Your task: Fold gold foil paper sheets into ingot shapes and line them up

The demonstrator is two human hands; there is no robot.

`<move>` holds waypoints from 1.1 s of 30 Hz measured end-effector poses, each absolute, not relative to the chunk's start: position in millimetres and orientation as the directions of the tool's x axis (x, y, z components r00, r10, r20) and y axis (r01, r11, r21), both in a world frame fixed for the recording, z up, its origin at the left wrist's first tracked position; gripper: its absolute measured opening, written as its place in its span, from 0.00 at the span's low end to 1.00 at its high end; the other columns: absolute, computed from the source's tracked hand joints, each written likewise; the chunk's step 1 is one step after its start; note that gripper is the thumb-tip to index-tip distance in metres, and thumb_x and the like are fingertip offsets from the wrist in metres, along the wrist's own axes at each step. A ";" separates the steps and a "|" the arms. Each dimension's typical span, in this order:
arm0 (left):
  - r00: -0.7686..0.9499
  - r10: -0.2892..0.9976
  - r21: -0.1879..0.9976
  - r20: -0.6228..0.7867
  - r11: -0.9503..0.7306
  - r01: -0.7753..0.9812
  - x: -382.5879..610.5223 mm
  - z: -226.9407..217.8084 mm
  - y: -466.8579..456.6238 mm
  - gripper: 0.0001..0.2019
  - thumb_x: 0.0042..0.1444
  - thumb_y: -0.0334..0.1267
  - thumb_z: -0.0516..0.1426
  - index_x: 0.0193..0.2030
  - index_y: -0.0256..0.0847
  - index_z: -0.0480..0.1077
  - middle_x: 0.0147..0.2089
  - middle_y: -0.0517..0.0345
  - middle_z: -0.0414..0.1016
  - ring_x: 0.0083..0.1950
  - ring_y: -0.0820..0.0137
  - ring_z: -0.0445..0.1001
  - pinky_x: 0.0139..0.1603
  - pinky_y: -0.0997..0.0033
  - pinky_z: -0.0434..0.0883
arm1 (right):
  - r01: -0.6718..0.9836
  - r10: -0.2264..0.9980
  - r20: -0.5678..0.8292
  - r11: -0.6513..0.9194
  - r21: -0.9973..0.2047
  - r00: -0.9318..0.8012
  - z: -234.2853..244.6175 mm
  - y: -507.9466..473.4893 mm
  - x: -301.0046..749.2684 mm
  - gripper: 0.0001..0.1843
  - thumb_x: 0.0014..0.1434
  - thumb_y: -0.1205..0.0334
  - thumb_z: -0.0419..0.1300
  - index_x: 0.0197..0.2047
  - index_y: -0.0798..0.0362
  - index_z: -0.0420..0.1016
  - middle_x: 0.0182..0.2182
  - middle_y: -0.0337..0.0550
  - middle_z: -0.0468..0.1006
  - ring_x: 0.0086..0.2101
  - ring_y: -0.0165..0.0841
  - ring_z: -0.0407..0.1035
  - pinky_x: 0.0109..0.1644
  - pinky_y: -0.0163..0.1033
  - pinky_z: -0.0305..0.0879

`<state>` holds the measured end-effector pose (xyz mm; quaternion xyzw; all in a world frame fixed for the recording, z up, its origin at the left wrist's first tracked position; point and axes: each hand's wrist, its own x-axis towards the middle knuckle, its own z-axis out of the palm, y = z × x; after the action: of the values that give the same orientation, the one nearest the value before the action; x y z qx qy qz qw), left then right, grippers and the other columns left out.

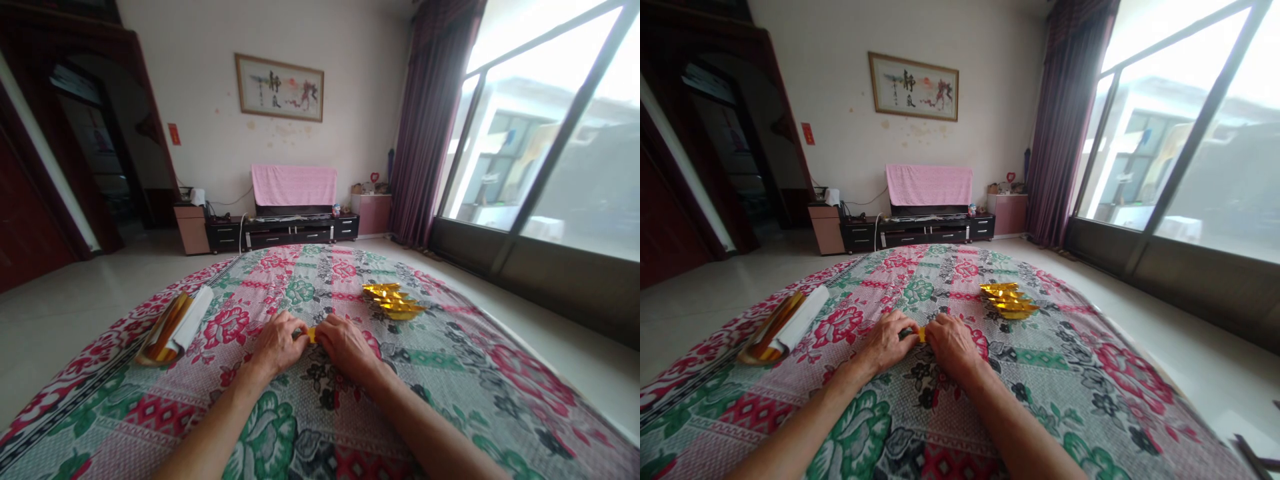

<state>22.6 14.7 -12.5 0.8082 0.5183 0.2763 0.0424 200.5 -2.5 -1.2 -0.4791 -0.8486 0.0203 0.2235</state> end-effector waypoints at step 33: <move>0.313 0.856 0.355 0.412 -0.467 0.810 21.5 -14.5 13.9 0.06 0.51 0.37 0.55 0.35 0.46 0.73 0.36 0.58 0.69 0.41 0.69 0.67 0.47 0.68 0.64 | 0.802 0.869 0.399 0.450 -0.392 -0.292 -12.1 5.5 212.2 0.06 0.54 0.63 0.56 0.31 0.49 0.75 0.30 0.39 0.70 0.34 0.30 0.63 0.38 0.33 0.52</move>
<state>21.5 13.9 -14.5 0.8092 0.5145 0.2807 0.0407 212.2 5.5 -12.1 -0.5212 -0.8017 0.0582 0.2868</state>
